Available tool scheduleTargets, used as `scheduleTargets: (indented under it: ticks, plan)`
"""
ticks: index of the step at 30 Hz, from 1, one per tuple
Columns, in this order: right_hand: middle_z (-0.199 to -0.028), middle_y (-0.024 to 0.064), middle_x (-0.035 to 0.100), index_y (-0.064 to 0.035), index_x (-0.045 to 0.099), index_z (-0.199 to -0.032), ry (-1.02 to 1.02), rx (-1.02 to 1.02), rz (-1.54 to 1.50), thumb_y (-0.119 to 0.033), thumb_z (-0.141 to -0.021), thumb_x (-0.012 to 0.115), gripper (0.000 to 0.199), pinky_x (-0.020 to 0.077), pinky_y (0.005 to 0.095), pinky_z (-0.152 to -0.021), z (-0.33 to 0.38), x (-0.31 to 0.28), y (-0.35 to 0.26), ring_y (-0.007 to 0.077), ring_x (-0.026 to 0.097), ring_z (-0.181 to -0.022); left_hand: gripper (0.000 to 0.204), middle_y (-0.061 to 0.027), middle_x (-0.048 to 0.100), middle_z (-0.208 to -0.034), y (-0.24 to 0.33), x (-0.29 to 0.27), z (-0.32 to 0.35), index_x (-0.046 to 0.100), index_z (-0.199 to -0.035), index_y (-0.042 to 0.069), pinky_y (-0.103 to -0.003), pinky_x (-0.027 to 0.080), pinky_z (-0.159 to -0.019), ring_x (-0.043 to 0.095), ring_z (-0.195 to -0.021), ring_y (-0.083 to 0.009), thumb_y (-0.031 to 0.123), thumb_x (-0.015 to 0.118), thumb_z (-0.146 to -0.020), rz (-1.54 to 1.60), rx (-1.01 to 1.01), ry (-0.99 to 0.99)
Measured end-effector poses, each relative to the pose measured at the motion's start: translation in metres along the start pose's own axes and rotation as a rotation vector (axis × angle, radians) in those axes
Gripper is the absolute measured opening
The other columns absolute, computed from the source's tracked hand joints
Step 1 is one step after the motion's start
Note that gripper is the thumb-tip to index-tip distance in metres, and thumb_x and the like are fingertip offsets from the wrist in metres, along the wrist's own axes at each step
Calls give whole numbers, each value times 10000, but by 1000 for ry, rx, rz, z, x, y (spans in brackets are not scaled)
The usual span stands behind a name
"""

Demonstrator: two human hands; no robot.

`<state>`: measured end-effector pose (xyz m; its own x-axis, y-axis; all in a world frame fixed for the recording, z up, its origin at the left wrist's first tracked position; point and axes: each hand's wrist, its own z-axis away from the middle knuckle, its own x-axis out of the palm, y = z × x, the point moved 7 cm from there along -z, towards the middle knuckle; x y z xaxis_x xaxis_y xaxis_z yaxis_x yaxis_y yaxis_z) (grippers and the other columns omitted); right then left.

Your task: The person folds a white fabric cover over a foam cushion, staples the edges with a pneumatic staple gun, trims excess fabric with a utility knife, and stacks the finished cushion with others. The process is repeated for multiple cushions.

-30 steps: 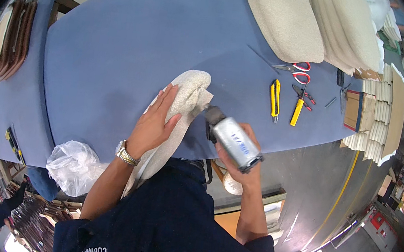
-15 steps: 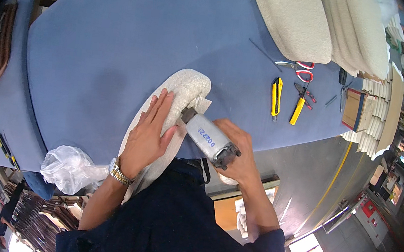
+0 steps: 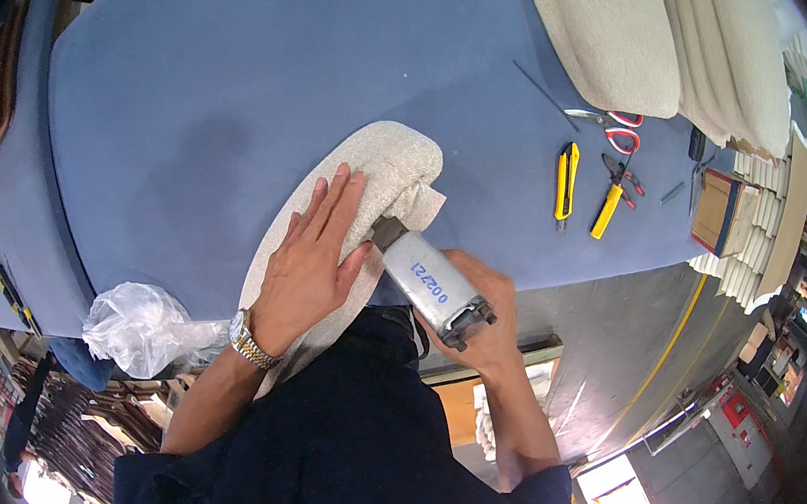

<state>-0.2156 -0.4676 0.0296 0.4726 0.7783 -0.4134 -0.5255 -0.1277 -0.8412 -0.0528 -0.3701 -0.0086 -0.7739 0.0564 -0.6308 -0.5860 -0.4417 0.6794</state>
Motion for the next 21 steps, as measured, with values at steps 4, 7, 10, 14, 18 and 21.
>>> scheduleTargets:
  ticks: [4, 7, 10, 14, 18, 21]
  plan:
    - [-864, 103, 677, 29, 686, -986, -6, -6, -2, -55, -794, 783, 231, 515, 289, -675, -1, 1, -8, 186, 673, -740, 762, -176, 285, -1684, -1, 2, 0, 278, -1631, 110, -647, 392, -1132, 332, -1515, -437, 274, 645, -983, 8, 0, 7]
    - [-873, 114, 681, 30, 687, -1002, -50, 90, 19, -49, -796, 782, 240, 517, 284, -685, -6, 4, -7, 184, 678, -751, 764, -178, 293, -1681, -2, 0, -2, 284, -1628, 107, -646, 399, -1127, 338, -1511, -441, 258, 654, -976, 26, -6, 10]
    - [-882, 111, 687, 27, 691, -1019, 4, 21, 81, -50, -802, 776, 246, 521, 280, -696, -5, 7, -7, 184, 683, -760, 767, -178, 296, -1679, -2, 1, -1, 288, -1625, 106, -648, 405, -1121, 345, -1506, -444, 253, 659, -970, 41, -4, 29]
    - [-911, 152, 689, -4, 674, -1040, 21, 5, 35, -253, -743, 812, 411, 542, 372, -688, 4, 9, -5, 361, 697, -784, 783, -177, 299, -1678, -2, 0, 1, 290, -1623, 105, -654, 405, -1119, 347, -1505, -446, 248, 673, -955, 30, 9, 21]
    - [-918, 151, 690, 2, 680, -1049, -38, -33, 44, -259, -751, 812, 418, 546, 362, -711, 7, 9, -10, 355, 705, -807, 823, -175, 286, -1685, -1, 0, 1, 268, -1630, 99, -637, 406, -1127, 336, -1513, -436, 188, 683, -925, 21, 11, 14]
    - [-854, 109, 666, 24, 672, -970, -33, 24, 76, -101, -780, 783, 253, 517, 299, -673, -2, 10, -23, 205, 675, -725, 876, -178, 263, -1693, -1, -1, 0, 234, -1640, 88, -606, 409, -1140, 313, -1525, -434, 91, 685, -888, 10, -1, -16]
